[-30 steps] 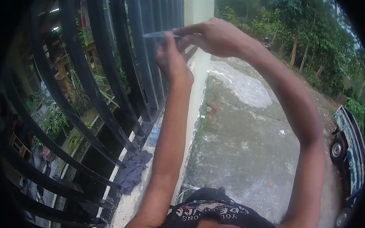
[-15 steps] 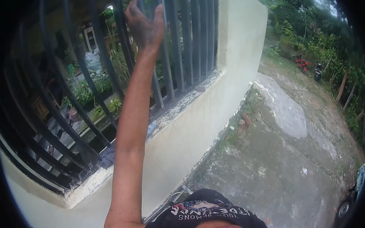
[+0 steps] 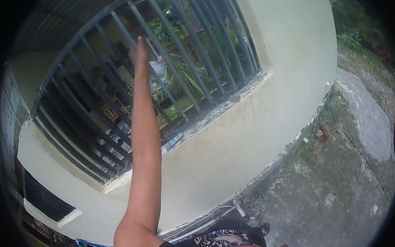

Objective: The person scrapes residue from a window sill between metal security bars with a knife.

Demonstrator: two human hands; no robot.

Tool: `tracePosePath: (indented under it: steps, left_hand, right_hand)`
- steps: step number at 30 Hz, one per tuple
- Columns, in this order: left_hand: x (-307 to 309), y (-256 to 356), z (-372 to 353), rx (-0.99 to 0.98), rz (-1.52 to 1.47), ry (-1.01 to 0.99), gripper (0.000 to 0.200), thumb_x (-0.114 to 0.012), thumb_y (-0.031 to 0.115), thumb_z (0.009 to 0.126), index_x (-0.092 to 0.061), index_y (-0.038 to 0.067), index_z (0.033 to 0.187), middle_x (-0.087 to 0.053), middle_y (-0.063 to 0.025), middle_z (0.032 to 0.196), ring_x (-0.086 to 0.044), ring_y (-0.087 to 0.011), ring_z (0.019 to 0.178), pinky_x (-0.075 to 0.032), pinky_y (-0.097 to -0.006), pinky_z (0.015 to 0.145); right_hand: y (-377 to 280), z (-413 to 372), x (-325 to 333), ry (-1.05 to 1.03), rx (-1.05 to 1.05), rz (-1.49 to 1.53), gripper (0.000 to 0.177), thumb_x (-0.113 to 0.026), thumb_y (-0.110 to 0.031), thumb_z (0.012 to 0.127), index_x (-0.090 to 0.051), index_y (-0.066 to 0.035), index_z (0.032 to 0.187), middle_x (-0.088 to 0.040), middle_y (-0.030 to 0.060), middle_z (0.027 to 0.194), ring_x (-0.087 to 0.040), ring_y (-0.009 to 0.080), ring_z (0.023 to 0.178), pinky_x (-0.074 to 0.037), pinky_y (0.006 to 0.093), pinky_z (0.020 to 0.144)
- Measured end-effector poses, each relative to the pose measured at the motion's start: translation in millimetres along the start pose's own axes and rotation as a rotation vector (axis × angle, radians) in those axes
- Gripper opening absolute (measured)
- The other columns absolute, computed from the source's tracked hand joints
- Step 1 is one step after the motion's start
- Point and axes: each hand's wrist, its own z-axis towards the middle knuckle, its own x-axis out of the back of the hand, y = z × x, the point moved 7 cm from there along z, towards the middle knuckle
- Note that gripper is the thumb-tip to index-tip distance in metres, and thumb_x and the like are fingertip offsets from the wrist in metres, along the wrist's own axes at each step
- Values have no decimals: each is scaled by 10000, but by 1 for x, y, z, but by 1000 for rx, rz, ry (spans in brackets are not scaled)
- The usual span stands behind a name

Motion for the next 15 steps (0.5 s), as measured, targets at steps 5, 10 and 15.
tracePosePath:
  steps: [5,10,15]
  left_hand:
    - [-1,15,-14,48,51,6,354,-703,452,965,-592,116,983,-473,22,723,-474,-109,587,-377,-286,500]
    - [0,13,-8,54,34,-11,375,-704,442,971,-567,95,936,-453,23,709,-428,-93,556,-360,-284,489]
    - [-2,17,-16,50,46,24,409,-697,473,974,-546,92,978,-379,45,678,-378,-84,538,-357,-266,493]
  right_hand:
    - [-278,102,30,42,409,153,470,-507,-441,1057,-586,14,966,-630,154,675,-640,280,512,-516,425,454]
    - [-429,85,28,-12,603,300,485,-492,-489,1063,-571,-26,942,-550,75,645,-586,193,503,-443,351,407]
    - [-341,84,-56,-158,506,260,462,-487,-465,1071,-554,-23,959,-557,86,736,-583,186,506,-456,329,393]
